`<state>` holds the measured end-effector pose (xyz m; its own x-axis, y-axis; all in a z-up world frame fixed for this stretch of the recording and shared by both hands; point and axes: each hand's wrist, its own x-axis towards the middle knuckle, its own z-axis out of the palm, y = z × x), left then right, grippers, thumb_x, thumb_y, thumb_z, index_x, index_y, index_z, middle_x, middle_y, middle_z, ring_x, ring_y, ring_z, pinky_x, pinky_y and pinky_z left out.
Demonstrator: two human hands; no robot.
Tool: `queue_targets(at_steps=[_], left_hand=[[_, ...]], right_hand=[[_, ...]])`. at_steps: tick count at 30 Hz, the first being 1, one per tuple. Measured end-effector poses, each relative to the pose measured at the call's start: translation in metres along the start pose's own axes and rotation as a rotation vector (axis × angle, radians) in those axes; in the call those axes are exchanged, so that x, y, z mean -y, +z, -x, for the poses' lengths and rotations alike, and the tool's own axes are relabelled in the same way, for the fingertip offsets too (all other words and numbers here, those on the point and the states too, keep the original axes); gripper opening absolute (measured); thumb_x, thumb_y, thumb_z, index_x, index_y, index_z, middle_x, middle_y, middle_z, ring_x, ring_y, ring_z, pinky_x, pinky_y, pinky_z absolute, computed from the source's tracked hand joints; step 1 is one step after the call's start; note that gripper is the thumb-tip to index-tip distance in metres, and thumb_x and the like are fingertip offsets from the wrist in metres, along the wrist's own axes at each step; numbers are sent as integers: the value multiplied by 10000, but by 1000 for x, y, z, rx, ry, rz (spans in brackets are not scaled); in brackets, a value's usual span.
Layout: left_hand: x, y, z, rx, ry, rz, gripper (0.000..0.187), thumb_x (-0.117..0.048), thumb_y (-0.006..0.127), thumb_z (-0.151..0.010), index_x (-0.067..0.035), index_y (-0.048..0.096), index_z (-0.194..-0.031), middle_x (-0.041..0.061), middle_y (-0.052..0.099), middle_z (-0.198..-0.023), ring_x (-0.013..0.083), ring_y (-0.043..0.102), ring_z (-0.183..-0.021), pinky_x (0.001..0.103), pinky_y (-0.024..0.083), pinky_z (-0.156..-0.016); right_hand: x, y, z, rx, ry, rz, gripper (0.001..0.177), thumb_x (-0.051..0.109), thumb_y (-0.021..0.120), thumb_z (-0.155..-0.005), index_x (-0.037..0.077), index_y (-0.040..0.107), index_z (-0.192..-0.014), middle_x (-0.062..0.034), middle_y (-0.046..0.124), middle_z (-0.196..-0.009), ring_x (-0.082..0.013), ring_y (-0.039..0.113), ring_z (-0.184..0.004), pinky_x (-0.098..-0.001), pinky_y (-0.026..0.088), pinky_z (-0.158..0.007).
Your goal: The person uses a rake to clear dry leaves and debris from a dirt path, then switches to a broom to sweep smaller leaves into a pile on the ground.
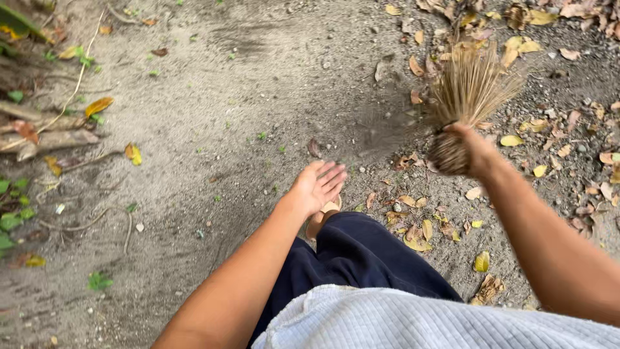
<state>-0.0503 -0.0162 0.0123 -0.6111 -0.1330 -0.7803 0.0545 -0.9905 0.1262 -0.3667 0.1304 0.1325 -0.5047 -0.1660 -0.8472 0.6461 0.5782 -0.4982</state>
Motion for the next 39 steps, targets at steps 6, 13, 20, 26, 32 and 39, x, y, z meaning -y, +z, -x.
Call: queue_targets(at_steps=[6, 13, 20, 26, 32, 39], left_hand=[[-18, 56, -28, -103, -68, -119, 442, -375, 480, -1023, -101, 532, -1367, 145, 660, -1322, 278, 620, -1250, 434, 486, -1096], [13, 2, -104, -195, -401, -206, 666, -651, 433, -935, -127, 548, -1329, 130, 662, -1048, 283, 567, -960, 380, 445, -751], [5, 13, -67, -245, -199, -283, 492, -439, 423, -1014, -162, 539, -1404, 75, 676, -1234, 244, 640, -1145, 424, 521, -983], [11, 99, -56, -19, -239, -316, 479, -333, 414, -1032, -112, 524, -1442, 98, 653, -1410, 252, 631, -1276, 393, 485, -1052], [27, 145, -78, 119, -440, -470, 480, -322, 389, -1040, -106, 526, -1446, 82, 669, -1375, 235, 648, -1230, 371, 505, -1031], [19, 184, -122, 190, -724, -817, 480, -350, 365, -1050, -116, 521, -1439, 81, 679, -1373, 223, 656, -1221, 365, 516, -1014]], right_hand=[[-55, 50, 63, 360, 116, -94, 463, 398, 589, -816, 64, 569, -1136, -113, 685, -842, -243, 664, -681, -422, 599, -590], [-89, 96, 44, 843, 435, -452, 408, 281, 691, -887, -4, 576, -1156, -183, 714, -959, -272, 719, -834, -391, 635, -710], [-61, 83, -37, 542, 139, -179, 476, 347, 665, -835, 58, 579, -1203, -162, 730, -889, -267, 718, -708, -401, 608, -592], [-45, 14, -9, 374, -45, -522, 440, 271, 697, -881, 0, 581, -1208, -155, 714, -928, -255, 726, -752, -403, 650, -701], [-64, -27, 63, 97, -213, -867, 427, 332, 710, -937, 4, 615, -1193, -104, 713, -934, -225, 718, -832, -384, 632, -765], [-131, 9, 118, -157, -152, -1307, 363, 304, 670, -911, 19, 613, -1129, -145, 707, -952, -278, 703, -830, -388, 629, -772]])
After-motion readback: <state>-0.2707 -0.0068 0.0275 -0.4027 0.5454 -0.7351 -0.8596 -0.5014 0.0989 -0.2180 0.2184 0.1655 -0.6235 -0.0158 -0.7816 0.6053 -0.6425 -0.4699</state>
